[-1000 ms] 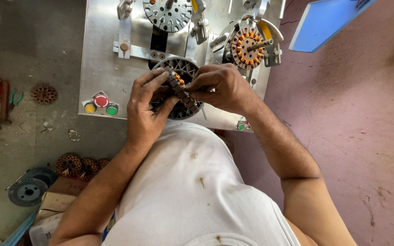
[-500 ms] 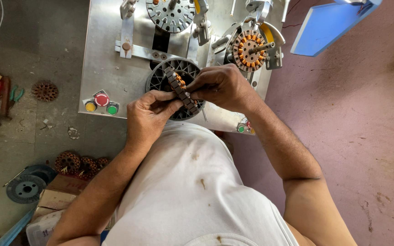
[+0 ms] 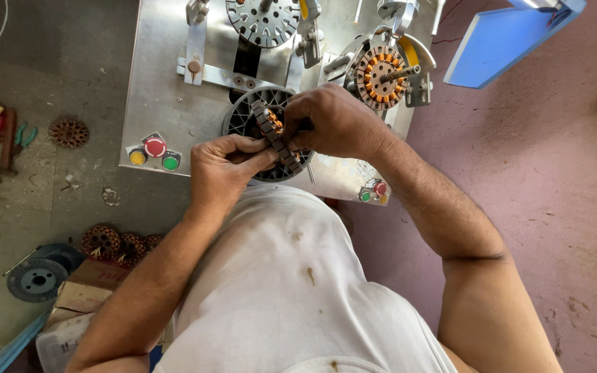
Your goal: The person inserts small white insulating pieces into the slots of a motor stator, using a green-handled screwdriver to press them into place. The person works on one stator at a time, rotating it to access different slots.
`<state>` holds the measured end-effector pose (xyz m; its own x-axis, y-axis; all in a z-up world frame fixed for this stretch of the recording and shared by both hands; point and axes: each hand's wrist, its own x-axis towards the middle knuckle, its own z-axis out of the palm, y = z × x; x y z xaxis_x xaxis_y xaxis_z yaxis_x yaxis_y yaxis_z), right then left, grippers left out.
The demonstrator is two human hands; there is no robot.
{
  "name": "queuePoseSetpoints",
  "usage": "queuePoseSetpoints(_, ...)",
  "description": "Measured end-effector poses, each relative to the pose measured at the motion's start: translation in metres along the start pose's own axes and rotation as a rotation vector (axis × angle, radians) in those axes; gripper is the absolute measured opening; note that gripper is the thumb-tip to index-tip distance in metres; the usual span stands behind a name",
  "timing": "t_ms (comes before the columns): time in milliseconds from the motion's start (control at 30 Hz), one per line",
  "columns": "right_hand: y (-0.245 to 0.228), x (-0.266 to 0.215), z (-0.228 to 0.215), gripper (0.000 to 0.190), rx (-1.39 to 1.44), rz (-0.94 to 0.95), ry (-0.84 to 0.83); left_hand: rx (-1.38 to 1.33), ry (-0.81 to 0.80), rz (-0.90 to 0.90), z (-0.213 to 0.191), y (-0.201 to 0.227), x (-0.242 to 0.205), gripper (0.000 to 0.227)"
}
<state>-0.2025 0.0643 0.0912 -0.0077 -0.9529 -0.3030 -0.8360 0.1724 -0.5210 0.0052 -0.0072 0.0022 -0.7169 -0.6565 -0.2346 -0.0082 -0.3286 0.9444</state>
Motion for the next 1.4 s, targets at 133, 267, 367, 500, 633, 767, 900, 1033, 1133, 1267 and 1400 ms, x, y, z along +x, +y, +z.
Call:
queuePoseSetpoints(133, -0.004, 0.021, -0.011, 0.023, -0.104, 0.149, -0.219, -0.256, -0.083, -0.115, -0.004, 0.003, 0.011, 0.012)
queuePoseSetpoints(267, -0.003, 0.039, -0.018, 0.032, -0.069, 0.125, -0.327, -0.353, -0.117, -0.22, -0.007, 0.002, 0.018, 0.013)
queuePoseSetpoints(367, -0.001, 0.044, -0.026, 0.032, 0.121, 0.143, -0.401, -0.377, -0.137, -0.262, -0.007, 0.004, 0.022, 0.014)
queuePoseSetpoints(500, 0.0, 0.047, -0.03, 0.033, 0.271, 0.222, -0.441, -0.381, -0.155, -0.292, -0.007, 0.005, 0.028, 0.016)
queuePoseSetpoints(633, -0.004, 0.058, -0.024, 0.037, 0.422, 0.4, -0.538, -0.386, -0.151, -0.311, -0.01, 0.002, 0.028, 0.018)
queuePoseSetpoints(767, -0.005, 0.065, -0.024, 0.041, 0.42, 0.465, -0.572, -0.365, -0.145, -0.307, -0.009, 0.005, 0.023, 0.017)
queuePoseSetpoints(900, 0.009, 0.037, -0.023, 0.032, 0.304, 0.279, -0.346, -0.321, -0.145, -0.214, -0.011, 0.009, 0.014, 0.015)
queuePoseSetpoints(1033, 0.045, -0.028, -0.003, 0.022, 0.369, 0.366, -0.03, -0.048, -0.086, -0.043, -0.022, 0.014, 0.004, 0.008)
queuePoseSetpoints(1133, 0.067, -0.06, 0.046, 0.022, 0.591, 0.627, 0.073, 0.126, -0.015, 0.048, -0.032, 0.018, -0.002, 0.01)
queuePoseSetpoints(1267, 0.091, -0.066, 0.142, 0.031, 0.322, 0.833, 0.014, 0.199, -0.062, 0.239, -0.032, 0.019, -0.005, 0.032)
queuePoseSetpoints(1400, 0.105, -0.07, 0.204, 0.047, 0.124, 0.788, 0.152, 0.431, -0.149, 0.506, -0.026, 0.016, -0.001, 0.076)
